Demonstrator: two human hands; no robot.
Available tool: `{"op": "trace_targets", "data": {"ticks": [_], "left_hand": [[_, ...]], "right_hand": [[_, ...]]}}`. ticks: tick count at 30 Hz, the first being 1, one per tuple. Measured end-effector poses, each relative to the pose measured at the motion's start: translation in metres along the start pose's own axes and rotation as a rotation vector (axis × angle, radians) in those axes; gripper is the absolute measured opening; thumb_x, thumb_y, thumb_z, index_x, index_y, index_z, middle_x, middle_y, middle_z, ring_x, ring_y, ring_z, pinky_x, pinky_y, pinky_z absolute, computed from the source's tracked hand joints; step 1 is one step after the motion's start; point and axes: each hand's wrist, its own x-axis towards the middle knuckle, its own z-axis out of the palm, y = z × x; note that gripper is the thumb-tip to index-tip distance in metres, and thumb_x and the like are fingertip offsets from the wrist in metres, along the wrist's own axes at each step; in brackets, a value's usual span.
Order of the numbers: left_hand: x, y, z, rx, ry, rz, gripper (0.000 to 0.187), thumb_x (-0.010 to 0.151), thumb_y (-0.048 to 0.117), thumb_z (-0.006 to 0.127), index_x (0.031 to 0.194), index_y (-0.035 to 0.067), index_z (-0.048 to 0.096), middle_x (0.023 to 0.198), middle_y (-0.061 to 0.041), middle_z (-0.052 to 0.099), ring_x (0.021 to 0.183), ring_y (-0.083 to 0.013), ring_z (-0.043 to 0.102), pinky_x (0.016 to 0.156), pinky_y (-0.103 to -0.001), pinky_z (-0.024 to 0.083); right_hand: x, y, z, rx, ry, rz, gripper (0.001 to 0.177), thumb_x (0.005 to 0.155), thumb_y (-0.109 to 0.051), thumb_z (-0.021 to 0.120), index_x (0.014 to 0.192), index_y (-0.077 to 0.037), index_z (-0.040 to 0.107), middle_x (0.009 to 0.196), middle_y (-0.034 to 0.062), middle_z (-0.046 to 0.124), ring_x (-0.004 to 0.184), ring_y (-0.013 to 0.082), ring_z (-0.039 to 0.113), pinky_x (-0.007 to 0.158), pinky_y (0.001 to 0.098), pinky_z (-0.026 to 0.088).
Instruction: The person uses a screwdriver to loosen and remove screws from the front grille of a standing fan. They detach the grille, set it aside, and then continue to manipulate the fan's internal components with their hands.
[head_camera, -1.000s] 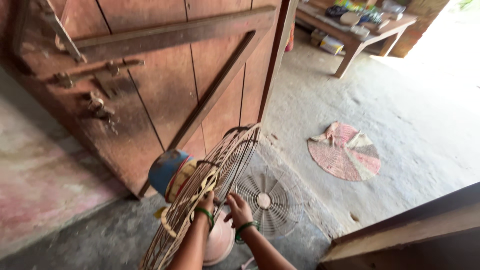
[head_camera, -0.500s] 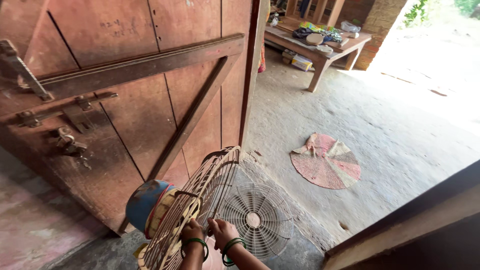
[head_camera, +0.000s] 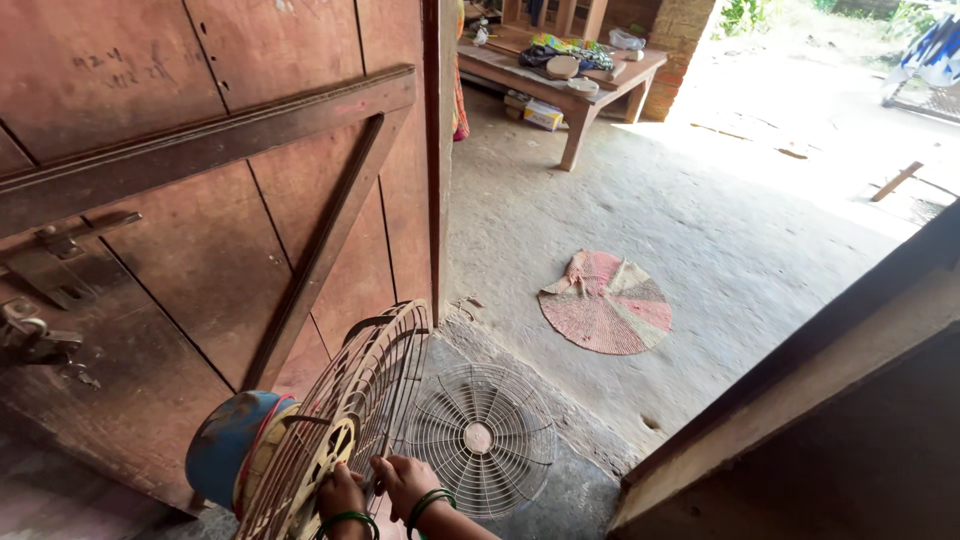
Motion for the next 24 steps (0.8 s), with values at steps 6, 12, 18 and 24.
{"op": "trace_targets", "data": {"ticks": [6, 12, 18, 24], "left_hand": [[0.005, -0.003, -0.001, -0.048, -0.033, -0.011, 0.064, 0.102, 0.047, 0.043, 0.075, -0.004, 0.072, 0.076, -0.02, 0.075, 0.075, -0.0363, 0.07, 0.078, -0.046, 0.053], [0.013, -0.015, -0.003, -0.049, -0.091, -0.008, 0.058, 0.102, 0.041, 0.043, 0.078, -0.004, 0.071, 0.078, -0.02, 0.074, 0.073, -0.0358, 0.069, 0.074, -0.048, 0.054], [0.031, -0.028, -0.005, -0.058, -0.139, 0.011, 0.058, 0.103, 0.043, 0.048, 0.084, -0.006, 0.072, 0.089, -0.02, 0.074, 0.079, -0.0323, 0.067, 0.074, -0.044, 0.052], [0.029, -0.03, -0.013, -0.101, -0.123, -0.003, 0.056, 0.104, 0.044, 0.052, 0.088, -0.006, 0.07, 0.087, -0.017, 0.073, 0.077, -0.0269, 0.067, 0.073, -0.041, 0.051]], "right_hand": [[0.003, 0.003, 0.003, 0.036, -0.005, 0.012, 0.06, 0.106, -0.055, 0.046, 0.097, -0.002, 0.073, 0.078, 0.0059, 0.075, 0.051, 0.0174, 0.068, 0.054, 0.0312, 0.057], [0.006, 0.008, 0.011, -0.023, 0.07, 0.013, 0.063, 0.106, -0.056, 0.044, 0.091, -0.002, 0.073, 0.073, 0.0122, 0.073, 0.053, 0.0201, 0.07, 0.059, 0.0333, 0.057], [-0.001, 0.004, 0.012, 0.001, 0.089, 0.023, 0.065, 0.105, -0.057, 0.042, 0.089, -0.002, 0.072, 0.074, 0.013, 0.073, 0.058, 0.0226, 0.072, 0.064, 0.0375, 0.058], [-0.002, -0.004, 0.007, -0.107, 0.064, 0.096, 0.065, 0.101, -0.063, 0.04, 0.098, -0.008, 0.075, 0.085, 0.0138, 0.076, 0.073, 0.0266, 0.075, 0.075, 0.0419, 0.057]]}}
